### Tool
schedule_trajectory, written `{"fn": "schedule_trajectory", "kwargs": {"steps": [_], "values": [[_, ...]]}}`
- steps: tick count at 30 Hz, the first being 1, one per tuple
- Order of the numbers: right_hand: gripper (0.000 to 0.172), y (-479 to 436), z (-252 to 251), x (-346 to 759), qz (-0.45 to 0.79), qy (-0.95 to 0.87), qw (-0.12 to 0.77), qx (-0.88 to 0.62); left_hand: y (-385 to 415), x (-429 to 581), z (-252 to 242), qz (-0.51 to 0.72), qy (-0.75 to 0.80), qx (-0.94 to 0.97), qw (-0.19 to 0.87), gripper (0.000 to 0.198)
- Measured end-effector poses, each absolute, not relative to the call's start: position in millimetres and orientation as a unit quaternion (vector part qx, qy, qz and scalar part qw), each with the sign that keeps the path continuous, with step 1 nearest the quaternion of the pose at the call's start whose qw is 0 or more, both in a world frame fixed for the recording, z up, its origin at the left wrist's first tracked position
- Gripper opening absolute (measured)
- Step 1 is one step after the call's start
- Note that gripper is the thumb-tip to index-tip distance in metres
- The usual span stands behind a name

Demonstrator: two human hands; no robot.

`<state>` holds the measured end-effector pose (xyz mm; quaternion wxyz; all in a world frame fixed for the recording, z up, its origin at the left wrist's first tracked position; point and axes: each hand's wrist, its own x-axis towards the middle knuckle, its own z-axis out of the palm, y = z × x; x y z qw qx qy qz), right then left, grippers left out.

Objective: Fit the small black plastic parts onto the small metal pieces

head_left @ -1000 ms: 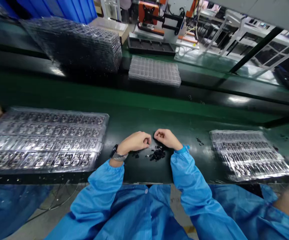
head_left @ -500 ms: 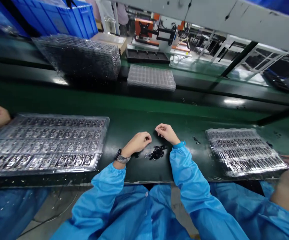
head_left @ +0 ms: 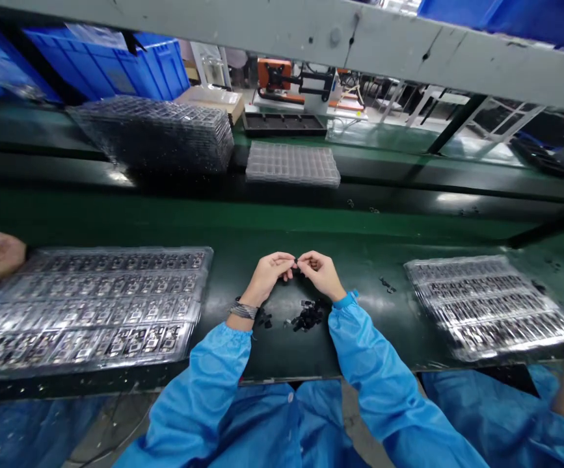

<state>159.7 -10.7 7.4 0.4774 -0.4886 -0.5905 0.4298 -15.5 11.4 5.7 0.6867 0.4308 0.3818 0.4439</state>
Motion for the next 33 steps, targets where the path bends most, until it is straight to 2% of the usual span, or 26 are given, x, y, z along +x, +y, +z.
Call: {"fn": "schedule_trajectory", "kwargs": {"steps": [9, 24, 33], "values": [[0.016, -16.6, 3.5, 164.2, 0.397, -0.611, 0.459, -0.509, 10.3, -12.9, 1.1, 0.416, 0.393, 0.466, 0.675, 0.027], [0.028, -18.2, 10.6, 170.4, 0.402, -0.613, 0.436, -0.521, 10.1, -11.8, -2.4, 0.417, 0.383, 0.447, 0.692, 0.028], [0.023, -18.8, 9.3, 171.3, 0.411, -0.610, 0.437, -0.518, 9.0, -12.2, 1.4, 0.414, 0.374, 0.429, 0.711, 0.028]]}}
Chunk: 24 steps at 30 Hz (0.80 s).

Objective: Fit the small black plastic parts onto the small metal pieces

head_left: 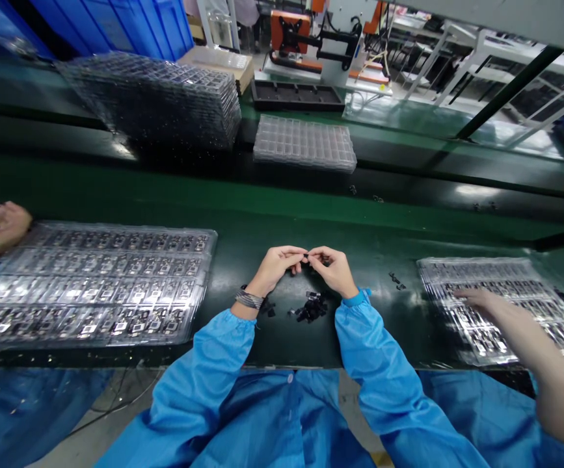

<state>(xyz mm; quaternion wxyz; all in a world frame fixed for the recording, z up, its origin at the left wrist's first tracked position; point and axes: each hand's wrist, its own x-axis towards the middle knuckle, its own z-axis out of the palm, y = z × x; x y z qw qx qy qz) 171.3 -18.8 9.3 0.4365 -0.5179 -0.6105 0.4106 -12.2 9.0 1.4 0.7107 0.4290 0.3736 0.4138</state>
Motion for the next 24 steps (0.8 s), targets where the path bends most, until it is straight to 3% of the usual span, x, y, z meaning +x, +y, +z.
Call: {"fn": "schedule_trajectory", "kwargs": {"steps": [24], "values": [[0.015, -20.2, 7.6, 167.8, 0.365, -0.625, 0.434, -0.536, 9.9, -13.8, -6.5, 0.407, 0.387, 0.445, 0.697, 0.031]]}}
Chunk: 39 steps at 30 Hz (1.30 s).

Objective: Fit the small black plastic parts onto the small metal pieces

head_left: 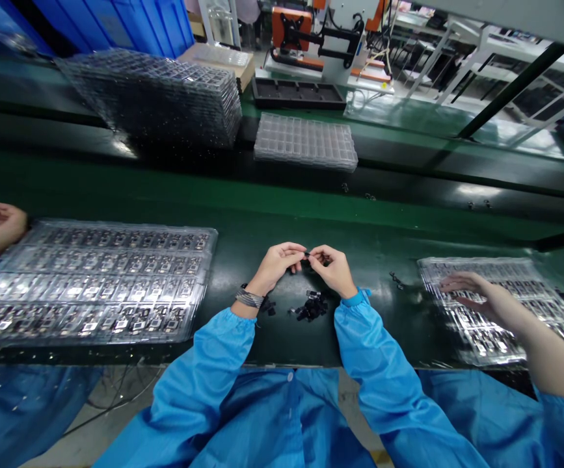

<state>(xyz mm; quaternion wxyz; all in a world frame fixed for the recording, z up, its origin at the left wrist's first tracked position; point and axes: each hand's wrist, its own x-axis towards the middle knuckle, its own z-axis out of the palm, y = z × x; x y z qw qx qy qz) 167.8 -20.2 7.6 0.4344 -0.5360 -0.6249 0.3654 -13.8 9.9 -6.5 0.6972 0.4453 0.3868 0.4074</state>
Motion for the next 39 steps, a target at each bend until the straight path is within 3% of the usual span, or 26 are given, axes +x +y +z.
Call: {"fn": "schedule_trajectory", "kwargs": {"steps": [12, 39], "values": [[0.017, -23.3, 2.5, 159.6, 0.368, -0.655, 0.400, -0.525, 10.8, -15.3, -0.9, 0.429, 0.420, 0.443, 0.666, 0.027], [0.019, -18.6, 2.5, 166.8, 0.406, -0.596, 0.456, -0.522, 9.6, -14.2, -5.0, 0.390, 0.391, 0.495, 0.671, 0.037]]}}
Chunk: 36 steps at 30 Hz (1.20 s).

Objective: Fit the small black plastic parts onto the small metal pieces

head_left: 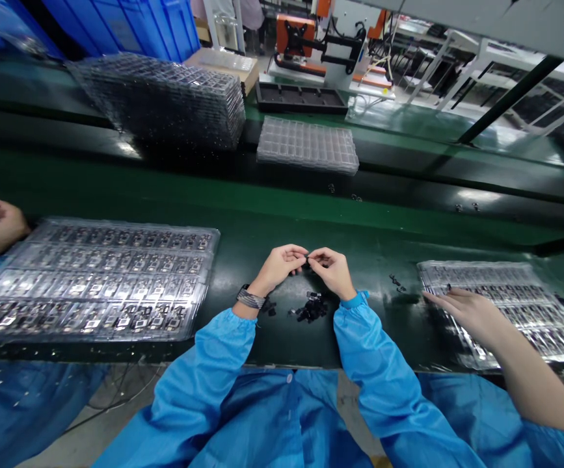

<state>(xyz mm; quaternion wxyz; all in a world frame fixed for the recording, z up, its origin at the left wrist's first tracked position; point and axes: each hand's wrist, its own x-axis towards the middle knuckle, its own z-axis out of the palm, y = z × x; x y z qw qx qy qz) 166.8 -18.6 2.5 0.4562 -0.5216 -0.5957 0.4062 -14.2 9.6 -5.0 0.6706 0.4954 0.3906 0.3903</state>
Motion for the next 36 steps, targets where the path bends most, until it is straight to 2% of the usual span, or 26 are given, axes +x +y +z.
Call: {"fn": "schedule_trajectory", "kwargs": {"steps": [30, 36], "values": [[0.018, -18.7, 4.7, 168.3, 0.447, -0.583, 0.458, -0.500, 10.6, -15.3, -7.8, 0.349, 0.406, 0.538, 0.651, 0.029], [0.025, -18.4, 6.0, 171.6, 0.495, -0.555, 0.466, -0.478, 10.8, -16.9, -3.1, 0.332, 0.396, 0.533, 0.670, 0.032]]}}
